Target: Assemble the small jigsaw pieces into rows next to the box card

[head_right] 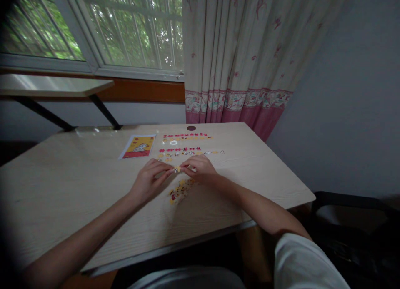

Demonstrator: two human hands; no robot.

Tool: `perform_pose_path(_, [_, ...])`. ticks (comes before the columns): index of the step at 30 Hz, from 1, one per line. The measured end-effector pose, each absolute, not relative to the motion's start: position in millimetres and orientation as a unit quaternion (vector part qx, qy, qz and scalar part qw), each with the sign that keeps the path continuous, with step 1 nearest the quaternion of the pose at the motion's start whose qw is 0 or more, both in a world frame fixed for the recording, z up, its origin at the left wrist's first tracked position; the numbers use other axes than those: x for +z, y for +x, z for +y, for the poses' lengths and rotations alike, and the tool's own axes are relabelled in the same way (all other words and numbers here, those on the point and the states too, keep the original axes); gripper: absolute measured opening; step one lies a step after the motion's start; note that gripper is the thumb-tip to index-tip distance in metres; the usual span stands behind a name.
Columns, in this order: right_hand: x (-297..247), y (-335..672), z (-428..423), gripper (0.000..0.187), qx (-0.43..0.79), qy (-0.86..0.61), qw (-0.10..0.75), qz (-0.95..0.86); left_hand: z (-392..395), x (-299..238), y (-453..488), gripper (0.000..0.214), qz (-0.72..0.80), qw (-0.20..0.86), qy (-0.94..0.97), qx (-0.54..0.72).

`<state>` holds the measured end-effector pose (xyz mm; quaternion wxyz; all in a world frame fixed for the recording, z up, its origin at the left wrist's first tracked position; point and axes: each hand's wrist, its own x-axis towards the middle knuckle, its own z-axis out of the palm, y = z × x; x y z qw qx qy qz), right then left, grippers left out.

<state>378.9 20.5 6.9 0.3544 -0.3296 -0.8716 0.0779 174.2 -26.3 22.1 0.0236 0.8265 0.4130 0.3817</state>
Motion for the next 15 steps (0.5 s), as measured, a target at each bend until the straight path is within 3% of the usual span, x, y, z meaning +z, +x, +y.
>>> perform_pose_path(7, [12.4, 381.3, 17.8, 0.024, 0.064, -0.332, 0.355, -0.872, -25.3, 21.5, 176.0, 0.018, 0.434, 0.038, 0.819, 0.374])
perform_pose_path(15, [33.1, 401.6, 24.3, 0.025, 0.008, -0.397, 0.432, -0.810, -26.5, 17.1, 176.3, 0.027, 0.371, 0.073, 0.894, 0.241])
